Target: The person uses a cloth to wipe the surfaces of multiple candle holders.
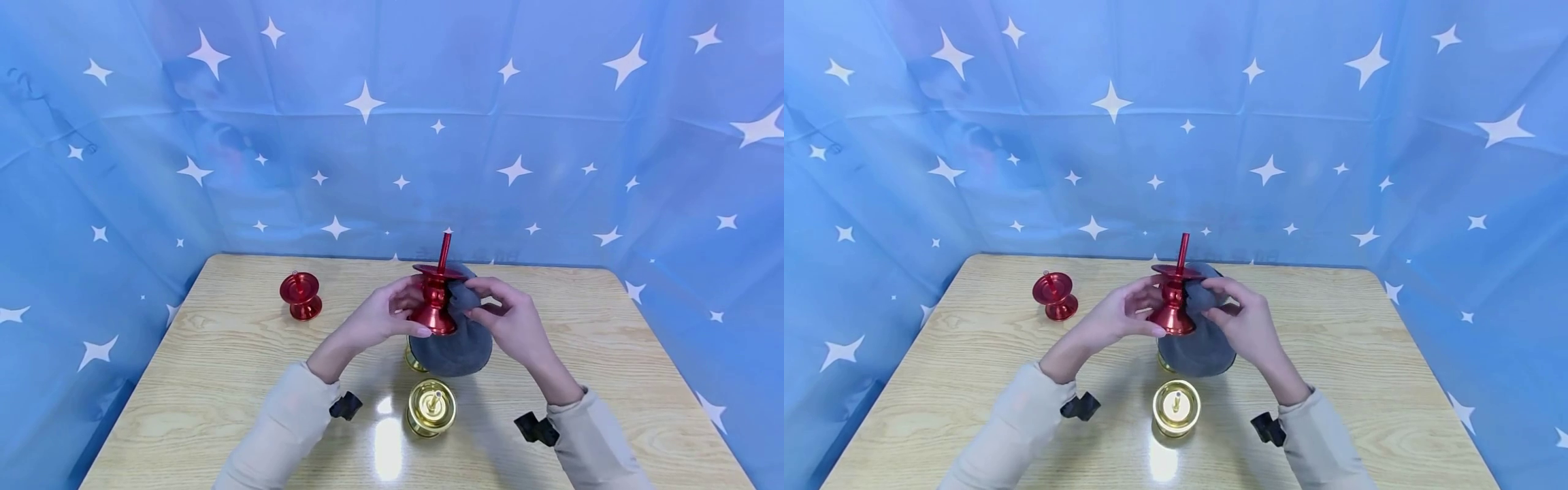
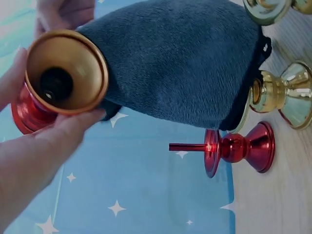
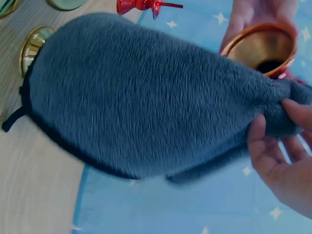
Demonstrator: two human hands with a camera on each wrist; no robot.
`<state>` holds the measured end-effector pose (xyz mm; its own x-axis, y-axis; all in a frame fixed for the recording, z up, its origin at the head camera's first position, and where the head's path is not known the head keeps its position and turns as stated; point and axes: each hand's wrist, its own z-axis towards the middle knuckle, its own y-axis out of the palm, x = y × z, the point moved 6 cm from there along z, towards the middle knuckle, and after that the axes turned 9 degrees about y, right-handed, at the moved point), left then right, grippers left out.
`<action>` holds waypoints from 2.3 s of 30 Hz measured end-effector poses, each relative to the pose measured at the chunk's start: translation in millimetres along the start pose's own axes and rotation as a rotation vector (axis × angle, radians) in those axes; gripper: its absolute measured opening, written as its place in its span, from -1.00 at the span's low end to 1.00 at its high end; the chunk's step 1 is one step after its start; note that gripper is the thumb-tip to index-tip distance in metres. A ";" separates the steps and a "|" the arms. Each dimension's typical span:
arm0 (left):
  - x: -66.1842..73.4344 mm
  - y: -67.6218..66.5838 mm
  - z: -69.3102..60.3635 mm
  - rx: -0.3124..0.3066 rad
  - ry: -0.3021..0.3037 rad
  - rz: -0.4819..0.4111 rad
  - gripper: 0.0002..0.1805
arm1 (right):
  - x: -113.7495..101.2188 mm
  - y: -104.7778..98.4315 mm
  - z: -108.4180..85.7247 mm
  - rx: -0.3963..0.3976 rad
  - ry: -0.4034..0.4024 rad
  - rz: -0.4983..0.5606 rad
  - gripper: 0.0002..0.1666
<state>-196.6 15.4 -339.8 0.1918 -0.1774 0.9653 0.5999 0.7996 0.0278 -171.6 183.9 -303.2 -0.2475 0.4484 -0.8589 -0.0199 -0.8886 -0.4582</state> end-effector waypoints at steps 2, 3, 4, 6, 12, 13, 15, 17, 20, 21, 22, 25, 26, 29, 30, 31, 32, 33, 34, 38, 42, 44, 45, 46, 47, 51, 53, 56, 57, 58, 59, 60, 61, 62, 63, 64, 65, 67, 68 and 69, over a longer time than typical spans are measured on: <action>1.6 0.8 0.1 -0.016 -0.010 -0.047 -0.05 | 2.9 -1.8 0.7 -0.010 0.019 0.013 -0.60; 2.6 1.1 0.4 -0.021 -0.014 -0.058 0.00 | 3.6 -2.0 1.1 -0.013 0.021 0.014 -0.60; 3.7 1.5 0.8 -0.027 -0.012 -0.062 0.04 | 3.9 -2.0 1.3 -0.019 0.022 0.013 -0.60; 5.9 2.1 1.8 -0.034 -0.009 -0.048 0.04 | 3.1 -1.8 1.1 -0.026 0.016 0.016 -0.60; 8.7 -0.7 3.4 0.018 -0.061 -0.034 -0.33 | -4.1 -1.2 0.7 -0.032 -0.036 -0.009 -0.57; 8.8 -1.8 3.4 0.038 -0.081 -0.034 -0.38 | -5.6 -1.0 0.8 -0.031 -0.046 -0.018 -0.56; 9.4 -3.8 3.7 0.074 -0.106 -0.036 -0.43 | -8.4 -0.9 0.8 -0.028 -0.065 -0.032 -0.56; 10.8 -4.6 4.1 0.096 -0.122 -0.047 -0.47 | -10.4 -1.1 0.7 -0.023 -0.081 -0.044 -0.56; 13.8 -5.2 4.4 0.102 -0.127 -0.051 -0.48 | -13.6 -1.8 0.7 -0.017 -0.105 -0.067 -0.56; 14.7 -5.2 4.5 0.096 -0.127 -0.055 -0.47 | -14.4 -2.3 0.8 -0.016 -0.111 -0.075 -0.57; 16.5 -5.1 4.3 0.094 -0.132 -0.059 -0.46 | -15.5 -2.8 0.9 -0.017 -0.117 -0.082 -0.57; 20.9 -5.7 4.2 0.075 -0.134 -0.066 -0.41 | -19.4 -4.9 1.6 -0.027 -0.134 -0.103 -0.57; 22.7 -6.1 4.4 0.068 -0.130 -0.068 -0.39 | -20.5 -6.5 2.0 -0.027 -0.136 -0.113 -0.57; 30.4 -10.0 5.6 0.053 -0.084 -0.070 -0.37 | -23.1 -14.4 3.9 -0.023 -0.118 -0.103 -0.57; 32.8 -12.6 5.9 0.057 -0.068 -0.074 -0.38 | -23.7 -18.5 4.5 -0.016 -0.108 -0.093 -0.57; 35.3 -15.6 6.3 0.064 -0.049 -0.090 -0.38 | -24.0 -23.7 4.9 -0.005 -0.094 -0.078 -0.57; 37.3 -19.4 6.3 0.076 -0.031 -0.108 -0.38 | -24.1 -29.3 5.2 0.006 -0.077 -0.062 -0.58; 38.7 -23.9 6.4 0.092 -0.015 -0.131 -0.38 | -24.3 -35.6 5.4 0.016 -0.062 -0.040 -0.59; 39.2 -29.0 6.3 0.111 -0.003 -0.155 -0.38 | -24.7 -42.3 5.4 0.028 -0.048 -0.022 -0.59; 30.8 -51.0 5.6 0.193 0.001 -0.214 -0.37 | -24.9 -70.9 3.9 0.081 -0.006 -0.020 -0.58; 3.0 -72.6 3.4 0.268 -0.070 -0.126 -0.34 | -21.9 -93.6 3.2 0.115 0.015 -0.061 -0.54; -15.7 -82.0 1.0 0.300 -0.115 -0.072 -0.31 | -17.0 -100.7 3.4 0.132 0.038 -0.089 -0.53; -25.7 -86.4 -0.4 0.316 -0.136 -0.049 -0.30 | -13.3 -103.4 3.2 0.137 0.053 -0.108 -0.54; -35.3 -90.2 -1.7 0.325 -0.147 -0.029 -0.29 | -9.1 -105.3 2.8 0.147 0.075 -0.133 -0.56; -45.1 -93.6 -3.2 0.339 -0.160 -0.023 -0.28 | -3.7 -106.5 2.3 0.152 0.100 -0.159 -0.57; -81.1 -105.2 -10.8 0.382 -0.217 0.041 -0.23 | 18.5 -105.8 -0.1 0.131 0.157 -0.241 -0.59; -95.7 -109.2 -14.6 0.396 -0.241 0.067 -0.22 | 28.9 -102.9 -1.5 0.106 0.170 -0.257 -0.58; -112.5 -114.0 -20.2 0.414 -0.267 0.109 -0.20 | 41.7 -97.2 -3.1 0.070 0.182 -0.254 -0.58; -117.0 -115.3 -21.8 0.419 -0.269 0.109 -0.20 | 45.2 -94.9 -3.4 0.059 0.183 -0.246 -0.58; -120.9 -115.6 -22.6 0.420 -0.266 0.096 -0.21 | 48.5 -92.6 -3.9 0.048 0.192 -0.238 -0.58; -124.5 -116.4 -23.8 0.428 -0.267 0.087 -0.20 | 51.0 -90.3 -4.3 0.039 0.193 -0.231 -0.58; -127.2 -117.1 -24.7 0.436 -0.267 0.086 -0.20 | 53.3 -88.1 -4.5 0.030 0.195 -0.224 -0.59; -129.6 -117.8 -25.4 0.443 -0.264 0.075 -0.20 | 55.2 -86.0 -4.6 0.022 0.196 -0.221 -0.59; -131.9 -118.6 -25.7 0.450 -0.259 0.068 -0.20 | 57.0 -84.0 -4.7 0.016 0.196 -0.213 -0.59; -133.4 -119.2 -26.1 0.457 -0.255 0.063 -0.19 | 58.6 -82.3 -4.8 0.010 0.198 -0.213 -0.59; -135.2 -120.0 -26.2 0.461 -0.248 0.055 -0.19 | 60.0 -80.8 -5.0 0.005 0.201 -0.211 -0.59; -133.5 -119.7 -26.6 0.465 -0.249 0.047 -0.19 | 61.5 -79.4 -5.2 -0.001 0.204 -0.212 -0.59; -136.6 -121.7 -26.4 0.467 -0.244 0.045 -0.19 | 64.3 -77.4 -5.3 -0.009 0.211 -0.214 -0.58; -137.7 -122.4 -26.4 0.469 -0.247 0.049 -0.18 | 65.4 -76.6 -5.5 -0.014 0.215 -0.215 -0.57; -138.6 -122.9 -26.4 0.470 -0.253 0.050 -0.18 | 66.4 -75.8 -5.6 -0.018 0.217 -0.216 -0.57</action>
<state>-276.4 -73.4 -483.9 -0.0166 -0.0347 0.9993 0.1712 0.9845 0.0371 -181.2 281.6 -326.8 -0.0263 0.6384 -0.7693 -0.0320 -0.7697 -0.6376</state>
